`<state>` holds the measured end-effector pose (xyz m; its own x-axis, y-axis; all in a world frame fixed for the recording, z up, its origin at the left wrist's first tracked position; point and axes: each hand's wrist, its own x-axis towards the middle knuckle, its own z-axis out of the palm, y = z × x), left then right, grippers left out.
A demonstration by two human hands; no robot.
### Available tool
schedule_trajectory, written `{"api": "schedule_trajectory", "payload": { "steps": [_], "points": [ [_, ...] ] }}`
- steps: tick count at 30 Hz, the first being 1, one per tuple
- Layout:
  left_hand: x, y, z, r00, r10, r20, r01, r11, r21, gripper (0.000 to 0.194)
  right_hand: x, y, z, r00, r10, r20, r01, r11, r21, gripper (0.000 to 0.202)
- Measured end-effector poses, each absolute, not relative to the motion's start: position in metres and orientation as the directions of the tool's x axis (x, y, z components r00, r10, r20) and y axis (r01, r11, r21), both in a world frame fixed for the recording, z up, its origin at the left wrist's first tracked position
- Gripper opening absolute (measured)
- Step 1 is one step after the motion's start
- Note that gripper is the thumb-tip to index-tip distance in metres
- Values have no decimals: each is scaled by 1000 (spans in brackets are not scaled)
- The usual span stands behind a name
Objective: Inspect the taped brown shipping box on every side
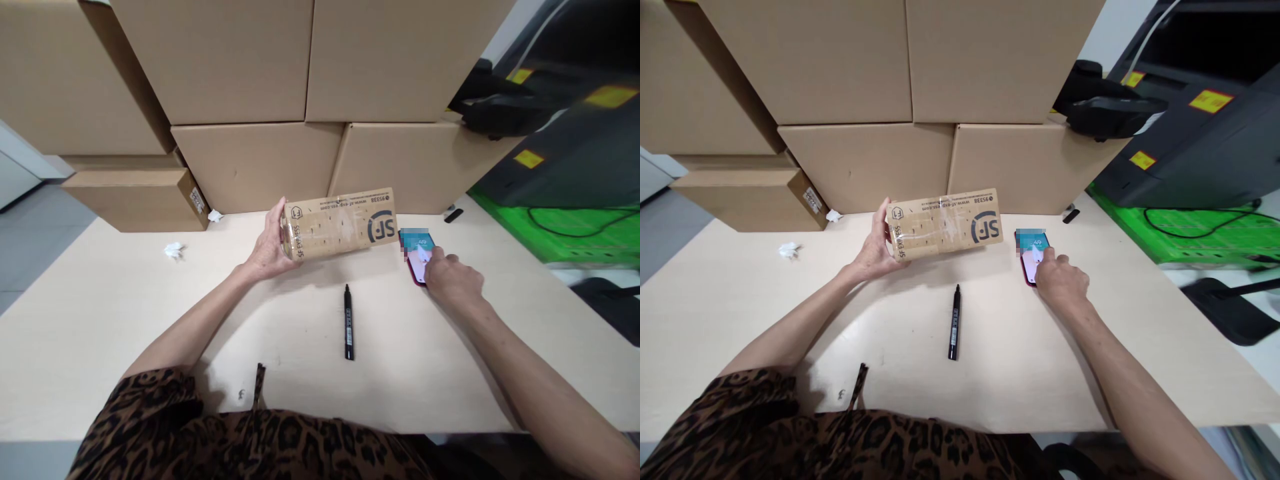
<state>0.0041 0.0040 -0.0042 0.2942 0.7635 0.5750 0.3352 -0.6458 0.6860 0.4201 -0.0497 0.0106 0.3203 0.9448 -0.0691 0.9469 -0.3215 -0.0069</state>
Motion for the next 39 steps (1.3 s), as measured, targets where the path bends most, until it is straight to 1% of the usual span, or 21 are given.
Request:
{"api": "schedule_trajectory", "payload": {
  "steps": [4, 7, 8, 9, 11, 13, 15, 17, 18, 19, 21, 24, 27, 29, 32, 34, 36, 39],
  "points": [
    [3, 3, -3, 308, 773, 555, 346, -634, 692, 152, 427, -51, 2, 273, 962, 4, 961, -273, -33, 65],
    [4, 2, 0, 288, 794, 536, 335, -608, 720, 152, 431, -52, 1, 270, 963, 18, 962, -269, -43, 60],
    [5, 1, 2, 278, 803, 528, 330, -596, 732, 152, 432, -52, 1, 265, 964, 30, 963, -263, -55, 59],
    [6, 0, 4, 267, 814, 516, 323, -580, 748, 152, 432, -51, 2, 246, 968, 53, 966, -240, -94, 58],
    [8, -4, 10, 244, 843, 480, 291, -535, 793, 152, 430, -49, 5, 173, 978, 114, 965, -145, -219, 57],
    [11, -9, 17, 227, 872, 434, 217, -479, 850, 152, 422, -44, 8, 66, 985, 161, 920, 3, -392, 64],
    [14, -14, 26, 229, 892, 390, 116, -422, 899, 147, 411, -39, 13, -74, 981, 178, 789, 167, -591, 86],
    [16, -19, 34, 246, 903, 352, 29, -370, 929, 144, 396, -33, 21, -216, 957, 193, 563, 283, -776, 108],
    [16, -20, 37, 256, 908, 331, -2, -342, 940, 142, 389, -31, 25, -272, 945, 184, 445, 293, -846, 113],
    [16, -21, 40, 264, 913, 310, -29, -314, 949, 141, 381, -28, 29, -314, 936, 159, 347, 269, -898, 113],
    [16, -21, 43, 276, 920, 279, -83, -266, 960, 137, 367, -26, 36, -351, 930, 114, 186, 188, -964, 108],
    [11, -17, 43, 283, 923, 261, -142, -229, 963, 120, 347, -25, 40, -285, 950, 128, -8, 131, -991, 99],
    [4, -14, 35, 255, 934, 249, -98, -232, 968, 99, 329, -29, 37, -169, 978, 118, -154, 92, -984, 90],
    [2, -14, 29, 230, 943, 239, -79, -226, 971, 92, 319, -34, 35, -120, 990, 77, -230, 48, -972, 86],
    [9, -19, 27, 297, 936, 189, -149, -150, 977, 94, 309, -41, 35, -62, 998, 0, -319, -20, -948, 87],
    [16, -23, 31, 345, 926, 154, -208, -85, 974, 98, 307, -43, 37, -45, 998, -39, -335, -52, -941, 88],
    [23, -26, 37, 323, 937, 133, -257, -48, 965, 99, 309, -44, 39, -80, 995, -56, -323, -79, -943, 90],
    [25, -26, 45, 266, 960, 88, -305, -3, 952, 95, 315, -45, 44, -188, 981, -46, -279, -98, -955, 97]
  ]
}}
